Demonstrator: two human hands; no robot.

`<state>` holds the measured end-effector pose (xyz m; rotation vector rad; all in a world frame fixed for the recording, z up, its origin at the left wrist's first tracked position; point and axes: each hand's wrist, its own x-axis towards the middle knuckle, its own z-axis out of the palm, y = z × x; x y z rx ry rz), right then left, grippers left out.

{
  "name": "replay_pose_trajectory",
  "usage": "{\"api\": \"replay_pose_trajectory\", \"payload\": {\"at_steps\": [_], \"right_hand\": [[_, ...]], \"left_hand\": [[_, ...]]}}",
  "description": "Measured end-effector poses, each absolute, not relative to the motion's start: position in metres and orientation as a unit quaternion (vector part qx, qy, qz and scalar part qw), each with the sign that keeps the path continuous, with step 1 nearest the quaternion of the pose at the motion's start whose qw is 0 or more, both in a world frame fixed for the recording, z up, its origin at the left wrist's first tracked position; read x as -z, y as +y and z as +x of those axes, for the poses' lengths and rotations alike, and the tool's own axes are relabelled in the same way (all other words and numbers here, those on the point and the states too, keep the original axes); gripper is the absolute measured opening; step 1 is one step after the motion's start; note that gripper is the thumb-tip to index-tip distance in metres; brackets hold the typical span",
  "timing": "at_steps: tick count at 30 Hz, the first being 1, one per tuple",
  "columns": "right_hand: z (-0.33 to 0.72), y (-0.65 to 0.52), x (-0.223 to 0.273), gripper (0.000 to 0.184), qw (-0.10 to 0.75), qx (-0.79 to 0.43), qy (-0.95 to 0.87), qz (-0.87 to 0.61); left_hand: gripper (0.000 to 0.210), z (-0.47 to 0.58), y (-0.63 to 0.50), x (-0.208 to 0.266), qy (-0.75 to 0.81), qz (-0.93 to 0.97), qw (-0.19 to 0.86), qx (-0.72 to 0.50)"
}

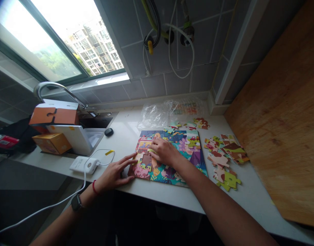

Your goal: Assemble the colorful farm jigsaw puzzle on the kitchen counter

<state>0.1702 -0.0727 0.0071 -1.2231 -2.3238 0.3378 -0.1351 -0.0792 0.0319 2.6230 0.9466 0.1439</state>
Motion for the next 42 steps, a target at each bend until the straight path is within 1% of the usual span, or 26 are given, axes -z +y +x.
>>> {"api": "replay_pose_trajectory", "payload": {"at_steps": [4,9,16,20,22,25,29,32,36,40,42], "right_hand": [[0.173,-0.074,-0.008,0.022,0.242,-0.127,-0.848,-0.455],[0.181,-0.075,-0.009,0.039,0.252,-0.155,-0.847,-0.442],[0.187,-0.078,-0.013,0.039,0.22,-0.161,-0.828,-0.49],[0.186,-0.078,-0.014,0.046,0.215,-0.187,-0.816,-0.502],[0.185,-0.079,-0.015,0.051,0.213,-0.201,-0.809,-0.509],[0.185,-0.079,-0.016,0.056,0.215,-0.215,-0.801,-0.515],[0.185,-0.079,-0.016,0.056,0.227,-0.227,-0.801,-0.506],[0.187,-0.078,-0.015,0.057,0.232,-0.232,-0.798,-0.506],[0.189,-0.079,-0.016,0.059,0.231,-0.238,-0.795,-0.508],[0.187,-0.082,-0.021,0.048,0.214,-0.237,-0.794,-0.518],[0.185,-0.083,-0.023,0.047,0.203,-0.237,-0.792,-0.525]], "left_hand": [[0.049,-0.137,-0.079,-0.031,0.331,0.925,0.176,-0.054],[0.049,-0.138,-0.079,-0.033,0.331,0.923,0.187,-0.061],[0.05,-0.138,-0.079,-0.04,0.332,0.913,0.228,-0.06],[0.051,-0.141,-0.069,-0.048,0.327,0.901,0.255,-0.125],[0.045,-0.139,-0.058,-0.053,0.34,0.889,0.253,-0.175],[0.029,-0.125,-0.035,-0.059,0.357,0.86,0.259,-0.255],[0.026,-0.09,-0.004,-0.058,0.336,0.844,0.259,-0.329],[0.033,-0.062,0.014,-0.051,0.321,0.824,0.274,-0.377],[0.038,-0.038,0.027,-0.036,0.284,0.831,0.292,-0.378],[0.037,-0.034,0.028,-0.022,0.276,0.82,0.312,-0.392],[0.036,-0.035,0.026,-0.017,0.293,0.809,0.323,-0.393]]}}
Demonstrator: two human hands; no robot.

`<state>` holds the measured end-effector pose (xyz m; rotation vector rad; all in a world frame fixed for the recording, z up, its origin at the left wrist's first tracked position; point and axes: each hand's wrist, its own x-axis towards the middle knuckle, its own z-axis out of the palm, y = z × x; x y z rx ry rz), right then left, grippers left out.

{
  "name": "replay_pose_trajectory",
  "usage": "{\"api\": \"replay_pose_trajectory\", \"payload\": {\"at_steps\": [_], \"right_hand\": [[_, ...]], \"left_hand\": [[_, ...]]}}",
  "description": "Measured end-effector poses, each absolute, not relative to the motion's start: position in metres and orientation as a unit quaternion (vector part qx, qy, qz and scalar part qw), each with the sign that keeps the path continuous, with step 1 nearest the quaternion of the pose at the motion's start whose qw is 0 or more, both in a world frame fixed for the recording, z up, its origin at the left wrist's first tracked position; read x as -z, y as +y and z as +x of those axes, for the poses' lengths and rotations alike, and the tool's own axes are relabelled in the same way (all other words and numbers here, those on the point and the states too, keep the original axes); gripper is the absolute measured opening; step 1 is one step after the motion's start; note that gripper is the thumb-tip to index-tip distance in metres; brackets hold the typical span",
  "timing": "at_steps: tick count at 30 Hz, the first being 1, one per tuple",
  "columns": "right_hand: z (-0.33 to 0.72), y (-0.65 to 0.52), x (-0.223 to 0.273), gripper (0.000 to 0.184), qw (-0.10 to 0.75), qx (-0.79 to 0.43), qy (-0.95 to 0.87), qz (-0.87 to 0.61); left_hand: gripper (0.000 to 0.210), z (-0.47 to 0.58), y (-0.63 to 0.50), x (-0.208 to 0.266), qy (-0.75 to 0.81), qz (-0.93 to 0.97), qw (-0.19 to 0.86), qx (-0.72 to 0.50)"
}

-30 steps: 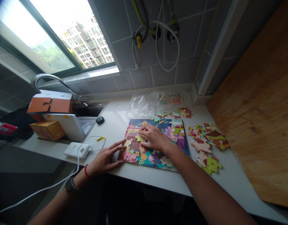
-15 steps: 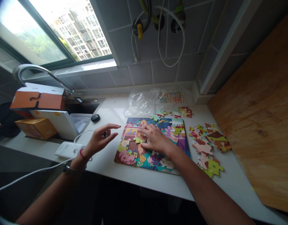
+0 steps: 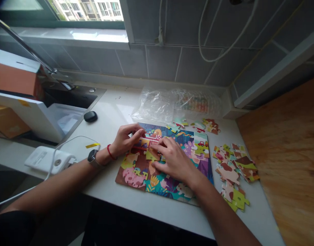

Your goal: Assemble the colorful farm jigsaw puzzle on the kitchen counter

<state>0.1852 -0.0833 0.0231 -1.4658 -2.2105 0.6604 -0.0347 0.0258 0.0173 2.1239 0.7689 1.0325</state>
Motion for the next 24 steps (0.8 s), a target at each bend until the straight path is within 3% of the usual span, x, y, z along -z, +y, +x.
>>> {"api": "replay_pose_trajectory", "payload": {"at_steps": [11,20,24], "right_hand": [[0.18,-0.087,-0.029,0.049,0.206,-0.249,-0.784,-0.53],[0.173,-0.086,-0.028,0.01,0.314,-0.333,-0.718,-0.524],[0.166,-0.09,-0.024,0.003,0.35,-0.428,-0.646,-0.526]], "left_hand": [[0.029,-0.038,0.025,-0.015,0.3,0.777,0.382,-0.4],[0.028,-0.037,0.025,-0.017,0.291,0.776,0.394,-0.398],[0.028,-0.037,0.026,-0.015,0.303,0.774,0.398,-0.388]]}}
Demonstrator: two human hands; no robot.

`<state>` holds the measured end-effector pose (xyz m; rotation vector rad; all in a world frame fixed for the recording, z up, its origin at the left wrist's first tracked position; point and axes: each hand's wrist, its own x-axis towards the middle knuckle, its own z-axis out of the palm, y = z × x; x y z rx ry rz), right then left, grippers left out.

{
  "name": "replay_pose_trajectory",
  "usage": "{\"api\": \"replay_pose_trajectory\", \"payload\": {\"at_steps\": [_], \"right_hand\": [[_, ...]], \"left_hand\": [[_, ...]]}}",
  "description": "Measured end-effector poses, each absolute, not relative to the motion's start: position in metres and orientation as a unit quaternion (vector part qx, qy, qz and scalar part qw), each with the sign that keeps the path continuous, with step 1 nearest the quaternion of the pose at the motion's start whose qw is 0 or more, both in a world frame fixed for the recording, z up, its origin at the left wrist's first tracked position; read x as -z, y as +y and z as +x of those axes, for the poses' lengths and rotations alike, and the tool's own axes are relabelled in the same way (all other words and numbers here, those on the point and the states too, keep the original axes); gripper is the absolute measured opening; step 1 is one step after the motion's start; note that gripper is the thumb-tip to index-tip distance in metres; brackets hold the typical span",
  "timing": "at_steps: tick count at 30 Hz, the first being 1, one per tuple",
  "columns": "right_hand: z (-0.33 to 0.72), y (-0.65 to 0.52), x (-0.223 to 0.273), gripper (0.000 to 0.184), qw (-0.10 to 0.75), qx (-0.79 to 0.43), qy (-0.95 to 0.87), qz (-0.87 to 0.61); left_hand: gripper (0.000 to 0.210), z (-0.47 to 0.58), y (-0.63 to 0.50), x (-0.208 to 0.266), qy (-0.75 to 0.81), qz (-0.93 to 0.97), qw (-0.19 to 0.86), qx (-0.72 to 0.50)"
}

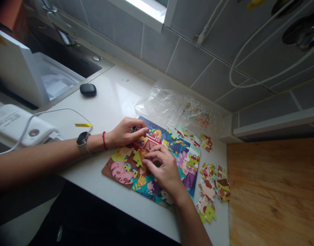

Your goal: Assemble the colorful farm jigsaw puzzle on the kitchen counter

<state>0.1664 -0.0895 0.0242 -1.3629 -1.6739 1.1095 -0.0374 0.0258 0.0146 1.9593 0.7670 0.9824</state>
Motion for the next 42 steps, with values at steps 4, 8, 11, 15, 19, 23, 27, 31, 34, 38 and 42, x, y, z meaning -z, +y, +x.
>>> {"api": "replay_pose_trajectory", "payload": {"at_steps": [4,8,11,15,19,23,27,31,34,38,42], "right_hand": [[0.157,-0.094,-0.021,0.007,0.349,-0.502,-0.601,-0.516],[0.152,-0.097,-0.022,0.009,0.316,-0.475,-0.638,-0.516],[0.152,-0.098,-0.024,0.012,0.301,-0.435,-0.673,-0.517],[0.151,-0.099,-0.023,0.014,0.298,-0.403,-0.687,-0.526],[0.149,-0.1,-0.021,0.014,0.304,-0.399,-0.679,-0.537],[0.147,-0.101,-0.021,0.014,0.298,-0.389,-0.685,-0.539],[0.144,-0.101,-0.023,0.014,0.297,-0.357,-0.705,-0.536],[0.141,-0.102,-0.023,0.017,0.294,-0.332,-0.724,-0.529],[0.141,-0.102,-0.022,0.02,0.297,-0.322,-0.734,-0.518],[0.143,-0.103,-0.02,0.021,0.286,-0.298,-0.755,-0.509],[0.143,-0.104,-0.022,0.027,0.252,-0.257,-0.791,-0.494]], "left_hand": [[0.028,-0.037,0.027,-0.012,0.297,0.776,0.393,-0.393],[0.028,-0.037,0.027,-0.011,0.288,0.777,0.393,-0.399],[0.029,-0.036,0.027,-0.01,0.286,0.778,0.388,-0.404],[0.028,-0.036,0.027,-0.01,0.282,0.781,0.386,-0.402],[0.028,-0.036,0.027,-0.011,0.278,0.781,0.39,-0.401],[0.027,-0.036,0.027,-0.012,0.273,0.785,0.386,-0.4],[0.028,-0.036,0.027,-0.011,0.272,0.791,0.381,-0.395],[0.027,-0.036,0.027,-0.011,0.273,0.793,0.381,-0.389],[0.026,-0.036,0.027,-0.01,0.269,0.797,0.379,-0.387],[0.028,-0.037,0.027,-0.008,0.262,0.806,0.368,-0.382],[0.03,-0.037,0.028,-0.007,0.263,0.811,0.365,-0.373]]}}
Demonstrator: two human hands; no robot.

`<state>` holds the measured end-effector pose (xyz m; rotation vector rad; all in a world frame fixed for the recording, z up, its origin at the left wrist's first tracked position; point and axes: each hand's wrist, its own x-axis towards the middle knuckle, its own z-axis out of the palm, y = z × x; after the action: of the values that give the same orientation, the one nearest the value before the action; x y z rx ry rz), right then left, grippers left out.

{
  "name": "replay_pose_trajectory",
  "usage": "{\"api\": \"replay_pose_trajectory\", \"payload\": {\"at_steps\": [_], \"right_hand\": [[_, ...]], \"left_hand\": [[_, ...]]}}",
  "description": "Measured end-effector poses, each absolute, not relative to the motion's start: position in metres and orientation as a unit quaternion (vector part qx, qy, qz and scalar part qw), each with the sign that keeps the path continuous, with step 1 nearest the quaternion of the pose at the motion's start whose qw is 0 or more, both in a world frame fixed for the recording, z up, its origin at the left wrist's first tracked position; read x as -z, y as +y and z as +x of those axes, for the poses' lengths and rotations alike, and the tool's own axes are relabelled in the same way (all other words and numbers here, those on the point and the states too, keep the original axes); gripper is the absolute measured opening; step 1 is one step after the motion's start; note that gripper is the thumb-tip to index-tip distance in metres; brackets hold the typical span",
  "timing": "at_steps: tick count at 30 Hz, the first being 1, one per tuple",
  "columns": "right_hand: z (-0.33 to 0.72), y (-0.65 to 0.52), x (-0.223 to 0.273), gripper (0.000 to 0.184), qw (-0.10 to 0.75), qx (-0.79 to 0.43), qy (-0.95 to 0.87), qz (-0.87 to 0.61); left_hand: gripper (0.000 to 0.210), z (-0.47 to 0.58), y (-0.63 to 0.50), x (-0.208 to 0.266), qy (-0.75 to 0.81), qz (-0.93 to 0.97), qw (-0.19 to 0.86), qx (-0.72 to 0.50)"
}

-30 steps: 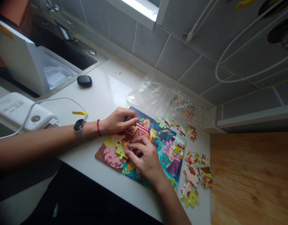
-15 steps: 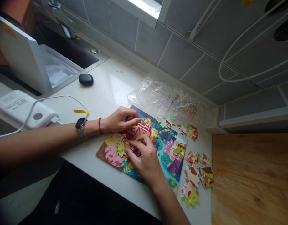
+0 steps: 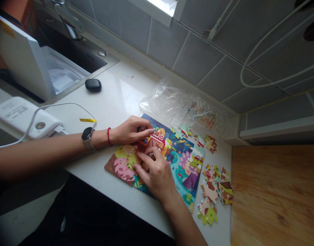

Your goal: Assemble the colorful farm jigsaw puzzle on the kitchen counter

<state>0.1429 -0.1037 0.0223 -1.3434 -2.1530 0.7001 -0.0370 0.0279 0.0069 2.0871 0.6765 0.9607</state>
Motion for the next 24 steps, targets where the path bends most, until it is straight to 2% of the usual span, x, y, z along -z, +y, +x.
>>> {"api": "replay_pose_trajectory", "payload": {"at_steps": [7,24], "right_hand": [[0.1393,-0.1029,-0.0258,0.018,0.227,-0.195,-0.834,-0.464],[0.145,-0.1001,-0.0241,0.018,0.219,-0.178,-0.843,-0.457]], "left_hand": [[0.033,-0.037,0.0282,-0.0082,0.264,0.815,0.361,-0.368],[0.032,-0.0367,0.0287,-0.0065,0.26,0.822,0.35,-0.366]]}}
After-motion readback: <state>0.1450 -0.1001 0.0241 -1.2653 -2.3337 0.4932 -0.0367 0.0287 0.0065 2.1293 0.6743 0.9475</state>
